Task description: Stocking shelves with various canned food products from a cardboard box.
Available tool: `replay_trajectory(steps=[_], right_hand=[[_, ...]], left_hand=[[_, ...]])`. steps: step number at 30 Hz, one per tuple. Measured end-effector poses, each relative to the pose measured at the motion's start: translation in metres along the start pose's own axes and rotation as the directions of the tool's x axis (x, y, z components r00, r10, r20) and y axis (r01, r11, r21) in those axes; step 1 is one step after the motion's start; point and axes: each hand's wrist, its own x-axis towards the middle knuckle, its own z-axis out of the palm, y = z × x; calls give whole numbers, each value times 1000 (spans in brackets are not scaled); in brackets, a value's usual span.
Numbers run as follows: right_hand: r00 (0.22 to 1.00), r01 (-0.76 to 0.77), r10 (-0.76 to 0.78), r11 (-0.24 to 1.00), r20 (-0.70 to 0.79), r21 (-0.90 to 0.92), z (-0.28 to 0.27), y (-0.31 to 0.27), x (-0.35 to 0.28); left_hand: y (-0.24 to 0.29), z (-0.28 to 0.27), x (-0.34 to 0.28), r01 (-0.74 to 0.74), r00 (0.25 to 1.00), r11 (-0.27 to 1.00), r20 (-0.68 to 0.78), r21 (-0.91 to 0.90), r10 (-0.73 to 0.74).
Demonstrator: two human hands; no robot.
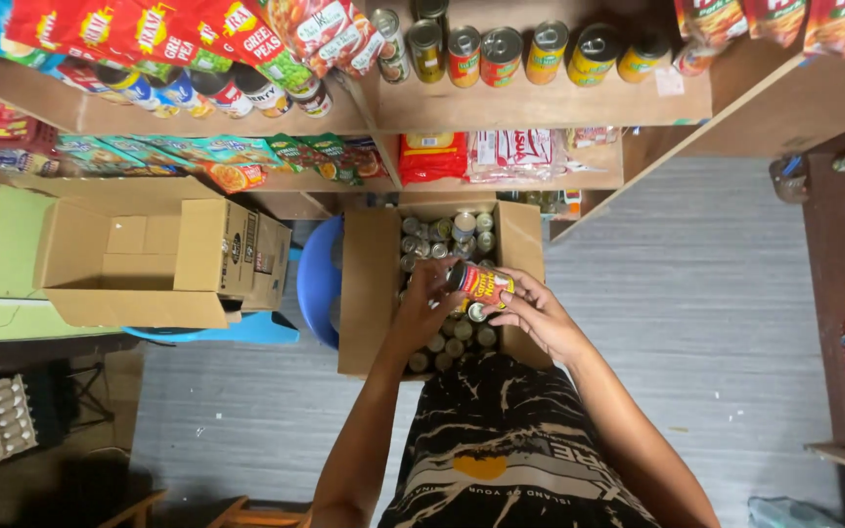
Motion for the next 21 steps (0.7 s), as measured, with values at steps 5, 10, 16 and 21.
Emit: replay_trajectory(steps=[5, 10, 16, 21], right_hand=[[979, 201, -201, 980, -24, -2, 16, -17, -7], [930, 356, -356, 934, -89, -19, 35, -33, -16], [900, 401, -399, 916, -174, -26, 42, -40, -23], [890, 416, -415, 909, -190, -39, 38, -34, -23]], left_hand=[[37, 32, 29, -140, 990, 964, -35, -226, 135], [65, 58, 34, 15, 999, 977, -37, -214, -24], [101, 70, 36, -87, 996, 992, -10, -94, 86], [109, 71, 36, -77, 997, 995, -17, -61, 76]])
